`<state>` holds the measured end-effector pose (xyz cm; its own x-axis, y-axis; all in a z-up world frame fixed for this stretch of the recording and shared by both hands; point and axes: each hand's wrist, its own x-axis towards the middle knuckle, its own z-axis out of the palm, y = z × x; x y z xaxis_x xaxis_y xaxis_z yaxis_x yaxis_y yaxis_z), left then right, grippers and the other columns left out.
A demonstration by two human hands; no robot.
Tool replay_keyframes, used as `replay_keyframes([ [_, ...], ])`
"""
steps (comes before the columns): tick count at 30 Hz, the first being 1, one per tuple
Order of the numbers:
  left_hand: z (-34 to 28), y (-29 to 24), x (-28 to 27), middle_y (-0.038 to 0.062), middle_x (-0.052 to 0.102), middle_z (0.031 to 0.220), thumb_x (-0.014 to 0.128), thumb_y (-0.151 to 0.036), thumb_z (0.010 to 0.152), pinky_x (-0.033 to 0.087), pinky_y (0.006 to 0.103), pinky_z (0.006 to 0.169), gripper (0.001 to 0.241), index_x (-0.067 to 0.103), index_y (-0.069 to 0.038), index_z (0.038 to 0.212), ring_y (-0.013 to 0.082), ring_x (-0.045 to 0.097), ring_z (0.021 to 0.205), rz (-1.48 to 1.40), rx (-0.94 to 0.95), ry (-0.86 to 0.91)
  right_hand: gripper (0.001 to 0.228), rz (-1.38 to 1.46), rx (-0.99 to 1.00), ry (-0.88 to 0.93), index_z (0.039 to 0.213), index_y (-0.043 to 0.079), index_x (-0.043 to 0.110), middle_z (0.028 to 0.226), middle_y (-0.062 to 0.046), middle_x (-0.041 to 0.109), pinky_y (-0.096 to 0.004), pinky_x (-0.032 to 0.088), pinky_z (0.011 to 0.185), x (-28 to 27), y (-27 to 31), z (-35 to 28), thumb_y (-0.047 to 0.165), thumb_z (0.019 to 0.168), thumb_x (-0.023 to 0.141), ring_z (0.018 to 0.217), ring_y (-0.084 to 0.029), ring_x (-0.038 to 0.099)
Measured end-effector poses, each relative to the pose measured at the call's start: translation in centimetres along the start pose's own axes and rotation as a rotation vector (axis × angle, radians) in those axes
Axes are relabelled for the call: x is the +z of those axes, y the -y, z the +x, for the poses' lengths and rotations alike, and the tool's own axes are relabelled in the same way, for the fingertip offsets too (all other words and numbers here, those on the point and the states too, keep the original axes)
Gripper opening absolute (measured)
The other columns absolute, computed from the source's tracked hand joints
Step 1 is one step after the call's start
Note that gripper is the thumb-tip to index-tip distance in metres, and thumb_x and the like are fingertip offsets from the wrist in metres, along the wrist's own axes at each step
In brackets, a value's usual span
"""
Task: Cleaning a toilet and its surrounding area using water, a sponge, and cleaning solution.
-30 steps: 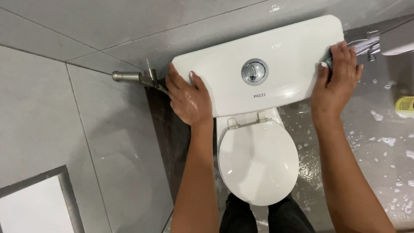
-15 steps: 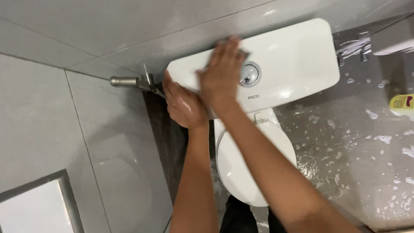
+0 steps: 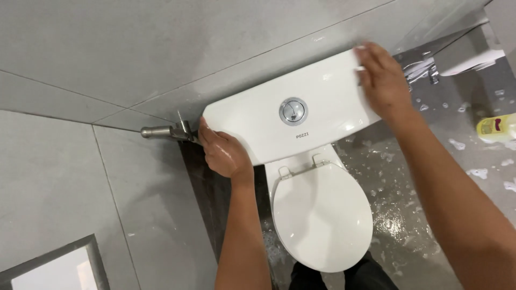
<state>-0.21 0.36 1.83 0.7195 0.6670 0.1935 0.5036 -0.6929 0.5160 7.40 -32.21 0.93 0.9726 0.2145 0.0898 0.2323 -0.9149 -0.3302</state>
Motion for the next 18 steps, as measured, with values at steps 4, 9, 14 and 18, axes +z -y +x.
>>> replay_keyframes([
  [4, -0.4, -0.2, -0.2, 0.017, 0.060, 0.142, 0.050, -0.006, 0.102, 0.063, 0.0405, 0.079, 0.041, 0.052, -0.004, 0.143, 0.0344, 0.072, 0.106, 0.014, 0.038, 0.016, 0.050, -0.049, 0.193, -0.127, 0.162, 0.020, 0.035, 0.166, -0.007, 0.037, -0.055, 0.022, 0.123, 2.2, 2.0, -5.3, 0.035, 0.114, 0.034, 0.153, -0.035, 0.028],
  [9, -0.7, 0.3, 1.0, 0.014, 0.055, 0.151, 0.051, -0.017, 0.100, 0.058, 0.0446, 0.092, 0.042, 0.052, -0.009, 0.141, 0.0390, 0.058, 0.132, 0.204, 0.386, -0.023, 0.054, -0.198, -0.005, -0.079, 0.159, 0.024, 0.041, 0.166, -0.002, 0.039, -0.059, 0.021, 0.124, 1.2, 5.6, -6.0, 0.035, 0.107, 0.037, 0.155, -0.032, 0.028],
  [14, -4.6, -4.3, 1.3, 0.009, 0.003, 0.170, 0.031, -0.048, 0.108, 0.003, 0.0529, 0.126, 0.070, 0.010, -0.010, 0.162, 0.0294, 0.004, 0.157, 0.189, 0.633, 0.466, 0.056, -0.118, 0.152, -0.150, 0.162, 0.011, 0.035, 0.167, -0.015, 0.035, -0.061, 0.019, 0.120, 3.1, 1.5, 0.1, 0.032, 0.110, 0.043, 0.152, -0.042, 0.025],
  [18, -9.7, -10.4, 2.1, 0.006, -0.003, 0.172, 0.027, -0.051, 0.107, 0.000, 0.0512, 0.127, 0.071, 0.005, -0.013, 0.163, 0.0287, -0.006, 0.157, 0.297, 0.586, 0.598, 0.062, -0.028, 0.252, -0.191, 0.160, 0.000, 0.032, 0.164, -0.021, 0.034, -0.058, 0.023, 0.118, 3.4, 1.1, 1.5, 0.029, 0.107, 0.043, 0.149, -0.044, 0.027],
])
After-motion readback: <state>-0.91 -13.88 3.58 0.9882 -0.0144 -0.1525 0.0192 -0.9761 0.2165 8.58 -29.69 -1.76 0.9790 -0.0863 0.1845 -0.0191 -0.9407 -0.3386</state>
